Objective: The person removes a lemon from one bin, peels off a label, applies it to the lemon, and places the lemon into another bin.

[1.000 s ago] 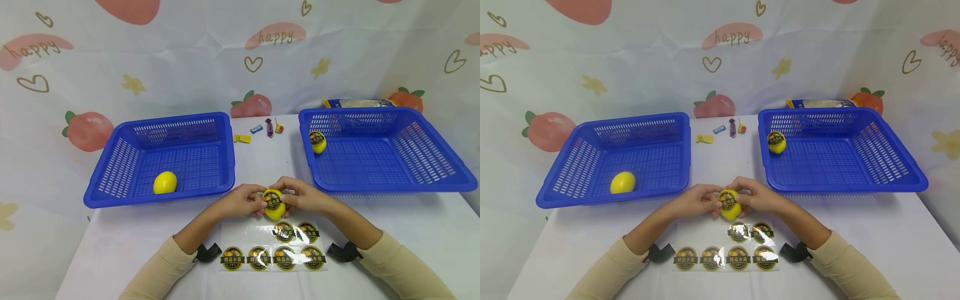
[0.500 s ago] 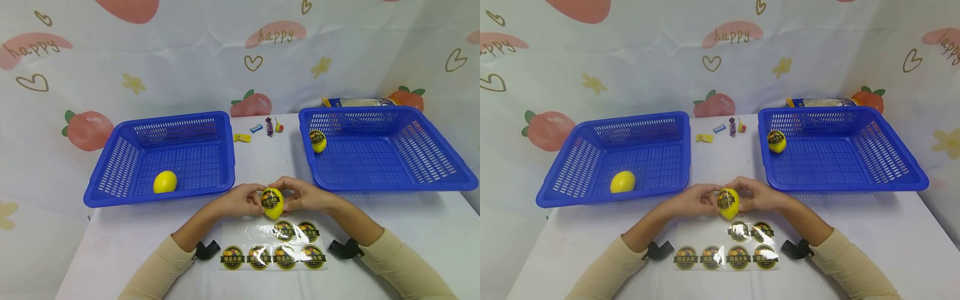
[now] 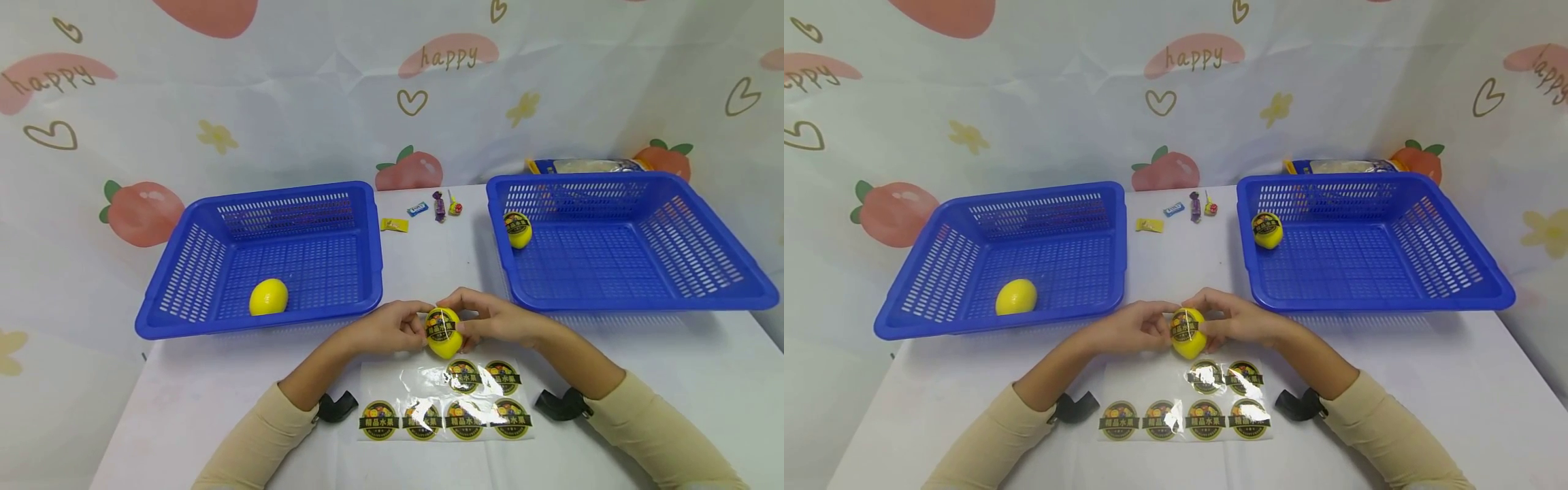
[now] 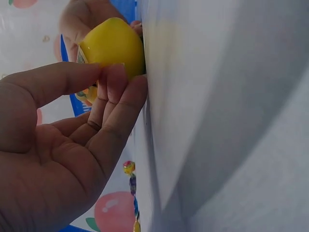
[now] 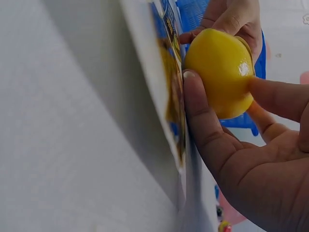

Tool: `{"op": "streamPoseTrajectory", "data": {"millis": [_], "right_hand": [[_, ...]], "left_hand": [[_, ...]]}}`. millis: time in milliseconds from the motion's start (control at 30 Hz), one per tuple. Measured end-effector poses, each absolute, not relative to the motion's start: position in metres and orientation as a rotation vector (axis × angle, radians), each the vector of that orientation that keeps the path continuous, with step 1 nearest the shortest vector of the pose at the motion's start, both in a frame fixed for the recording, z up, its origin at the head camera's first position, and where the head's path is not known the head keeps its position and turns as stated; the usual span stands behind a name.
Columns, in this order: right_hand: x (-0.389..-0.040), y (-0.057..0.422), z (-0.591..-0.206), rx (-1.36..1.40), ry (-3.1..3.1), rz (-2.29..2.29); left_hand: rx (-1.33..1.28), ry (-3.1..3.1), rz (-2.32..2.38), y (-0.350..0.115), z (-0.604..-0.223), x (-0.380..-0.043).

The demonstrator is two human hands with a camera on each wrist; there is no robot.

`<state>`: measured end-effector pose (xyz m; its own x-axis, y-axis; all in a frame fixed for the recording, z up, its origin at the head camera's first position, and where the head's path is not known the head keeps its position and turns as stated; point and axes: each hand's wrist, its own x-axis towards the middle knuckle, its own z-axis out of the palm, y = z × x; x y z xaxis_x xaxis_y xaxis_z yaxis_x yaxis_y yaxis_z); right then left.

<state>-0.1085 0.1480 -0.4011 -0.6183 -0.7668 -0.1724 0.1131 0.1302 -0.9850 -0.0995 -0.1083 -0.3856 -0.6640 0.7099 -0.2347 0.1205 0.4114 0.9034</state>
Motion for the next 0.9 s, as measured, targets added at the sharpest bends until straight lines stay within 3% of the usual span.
{"op": "streamPoseTrajectory", "data": {"millis": [900], "right_hand": [[-0.1088,0.1485,-0.4016,-0.667,1.688,-1.528]], "left_hand": [[0.717,2.017,1.256,-0.1101,-0.3834,-0.1008]]}}
